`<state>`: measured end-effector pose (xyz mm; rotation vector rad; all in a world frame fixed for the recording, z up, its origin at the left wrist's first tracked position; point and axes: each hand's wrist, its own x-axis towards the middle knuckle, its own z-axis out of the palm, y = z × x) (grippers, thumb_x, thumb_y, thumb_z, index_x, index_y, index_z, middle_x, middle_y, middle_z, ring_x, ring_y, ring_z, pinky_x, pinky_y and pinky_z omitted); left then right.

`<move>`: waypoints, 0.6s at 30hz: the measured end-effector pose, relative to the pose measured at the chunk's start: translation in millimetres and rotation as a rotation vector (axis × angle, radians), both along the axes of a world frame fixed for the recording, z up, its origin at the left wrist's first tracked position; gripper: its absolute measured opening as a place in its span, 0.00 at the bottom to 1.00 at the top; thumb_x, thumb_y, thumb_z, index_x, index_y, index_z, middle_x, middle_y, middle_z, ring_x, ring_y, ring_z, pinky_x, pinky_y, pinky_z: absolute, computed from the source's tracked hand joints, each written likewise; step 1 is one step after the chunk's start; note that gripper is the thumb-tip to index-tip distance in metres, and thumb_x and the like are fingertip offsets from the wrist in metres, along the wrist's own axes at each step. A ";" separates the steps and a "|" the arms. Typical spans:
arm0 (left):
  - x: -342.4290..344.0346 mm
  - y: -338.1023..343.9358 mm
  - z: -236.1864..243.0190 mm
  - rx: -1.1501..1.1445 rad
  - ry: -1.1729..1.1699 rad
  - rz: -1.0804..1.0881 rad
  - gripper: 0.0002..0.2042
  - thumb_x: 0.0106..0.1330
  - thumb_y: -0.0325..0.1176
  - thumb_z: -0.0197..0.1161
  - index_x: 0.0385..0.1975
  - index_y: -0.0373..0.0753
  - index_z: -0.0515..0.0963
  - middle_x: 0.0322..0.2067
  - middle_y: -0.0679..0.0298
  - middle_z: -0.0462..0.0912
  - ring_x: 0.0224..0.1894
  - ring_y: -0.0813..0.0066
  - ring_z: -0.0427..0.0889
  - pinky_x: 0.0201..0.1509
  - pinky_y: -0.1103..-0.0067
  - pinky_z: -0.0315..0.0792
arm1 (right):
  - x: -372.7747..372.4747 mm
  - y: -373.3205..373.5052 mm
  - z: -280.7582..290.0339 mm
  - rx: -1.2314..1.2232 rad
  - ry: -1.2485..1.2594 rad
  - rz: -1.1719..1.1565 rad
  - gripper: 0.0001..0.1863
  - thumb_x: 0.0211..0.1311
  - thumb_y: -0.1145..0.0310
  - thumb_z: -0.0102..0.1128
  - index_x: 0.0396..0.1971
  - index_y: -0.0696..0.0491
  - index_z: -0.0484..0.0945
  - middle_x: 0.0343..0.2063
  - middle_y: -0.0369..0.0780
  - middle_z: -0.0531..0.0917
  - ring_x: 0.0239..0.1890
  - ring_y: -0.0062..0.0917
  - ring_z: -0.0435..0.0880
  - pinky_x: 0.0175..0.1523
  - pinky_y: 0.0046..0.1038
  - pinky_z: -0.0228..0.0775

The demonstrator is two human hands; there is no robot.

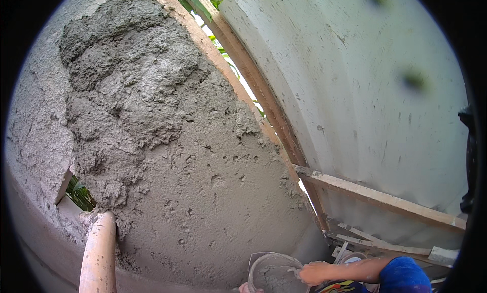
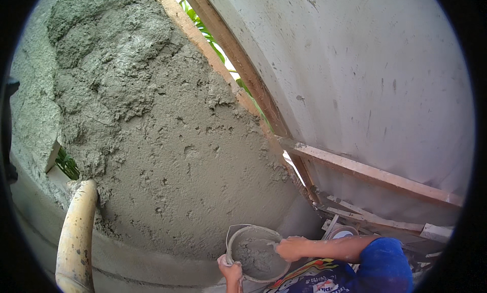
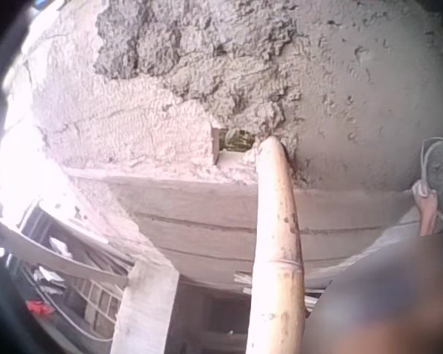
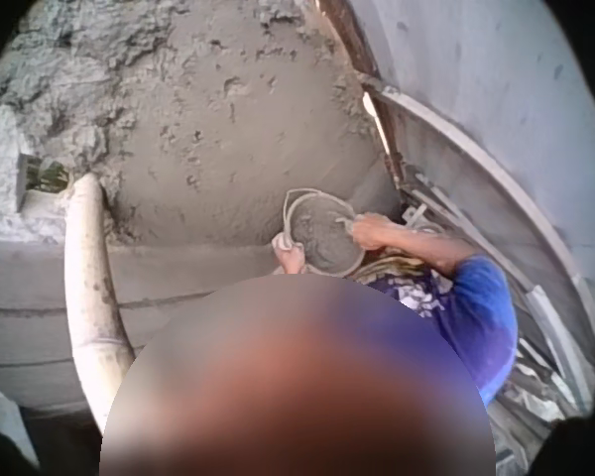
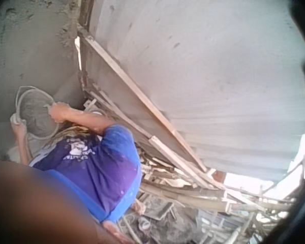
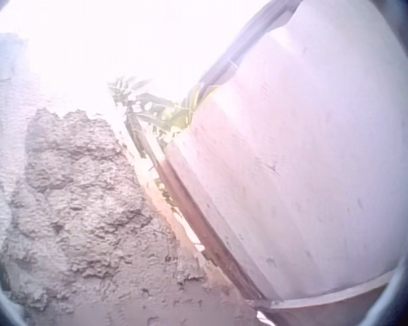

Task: The person scoops wet cement from a bucket with a trowel and applies it to a curved wall surface. They repeatedly smooth and spread the cement along the wall, working upward and across the surface.

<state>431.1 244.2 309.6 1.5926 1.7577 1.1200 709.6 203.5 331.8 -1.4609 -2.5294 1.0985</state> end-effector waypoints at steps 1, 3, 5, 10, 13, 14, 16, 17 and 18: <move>8.1 2.3 6.2 -0.010 0.074 -0.058 0.19 0.38 0.18 0.58 0.37 0.27 0.77 0.45 0.59 0.72 0.49 0.66 0.75 0.57 0.76 0.68 | -3.2 2.7 2.9 0.037 -0.001 -0.107 0.15 0.61 0.67 0.57 0.37 0.65 0.82 0.33 0.56 0.86 0.39 0.52 0.88 0.43 0.48 0.81; 24.7 5.4 17.7 0.003 0.025 -0.125 0.19 0.39 0.18 0.58 0.37 0.27 0.76 0.44 0.58 0.72 0.49 0.66 0.75 0.57 0.77 0.68 | -15.9 4.3 12.0 0.036 -0.058 -0.298 0.13 0.57 0.71 0.56 0.36 0.63 0.85 0.38 0.56 0.87 0.42 0.50 0.88 0.45 0.48 0.81; 38.9 10.4 27.6 0.032 0.017 -0.186 0.21 0.39 0.17 0.58 0.39 0.27 0.75 0.44 0.59 0.71 0.49 0.67 0.75 0.58 0.77 0.69 | -24.3 -2.9 23.1 0.000 -0.039 -0.215 0.14 0.58 0.72 0.55 0.37 0.63 0.85 0.38 0.55 0.87 0.42 0.49 0.88 0.46 0.46 0.81; 56.7 20.9 36.8 -0.057 -0.239 -0.209 0.21 0.40 0.13 0.57 0.40 0.27 0.73 0.45 0.57 0.72 0.50 0.64 0.76 0.61 0.76 0.67 | 6.4 -20.4 38.9 -0.129 -0.120 -0.076 0.12 0.57 0.74 0.57 0.36 0.62 0.86 0.38 0.55 0.87 0.44 0.49 0.88 0.48 0.44 0.81; 61.3 16.2 38.7 0.108 0.001 -0.309 0.22 0.40 0.13 0.57 0.42 0.26 0.73 0.46 0.56 0.73 0.52 0.61 0.75 0.62 0.76 0.66 | 15.3 -23.4 38.9 0.140 -0.042 -0.368 0.10 0.57 0.74 0.58 0.34 0.62 0.86 0.35 0.55 0.87 0.40 0.49 0.88 0.44 0.43 0.82; 65.4 15.6 40.3 0.186 0.026 -0.334 0.22 0.40 0.13 0.57 0.41 0.26 0.73 0.45 0.56 0.72 0.51 0.61 0.75 0.61 0.76 0.67 | 15.0 -25.2 40.1 -0.054 -0.095 -0.235 0.10 0.57 0.74 0.58 0.35 0.61 0.86 0.34 0.55 0.87 0.40 0.49 0.88 0.44 0.44 0.82; 72.4 15.4 50.1 0.198 0.035 -0.382 0.21 0.41 0.12 0.54 0.40 0.27 0.72 0.44 0.60 0.70 0.49 0.68 0.72 0.58 0.81 0.63 | 12.7 -29.5 46.8 -0.160 -0.132 -0.124 0.10 0.57 0.73 0.59 0.34 0.61 0.86 0.35 0.54 0.87 0.39 0.49 0.88 0.45 0.44 0.81; 75.7 15.3 57.6 0.151 0.021 -0.360 0.21 0.40 0.12 0.54 0.40 0.27 0.72 0.44 0.59 0.70 0.48 0.66 0.73 0.58 0.79 0.64 | 13.9 -31.9 52.8 -0.150 -0.120 -0.113 0.11 0.57 0.72 0.59 0.34 0.61 0.86 0.35 0.54 0.87 0.39 0.49 0.88 0.45 0.44 0.81; 79.6 17.9 64.9 0.178 0.003 -0.371 0.21 0.40 0.12 0.54 0.39 0.27 0.73 0.43 0.58 0.71 0.48 0.64 0.74 0.58 0.77 0.66 | 16.5 -33.7 59.2 -0.177 -0.162 -0.095 0.11 0.57 0.72 0.59 0.34 0.61 0.86 0.36 0.54 0.87 0.39 0.49 0.88 0.45 0.44 0.81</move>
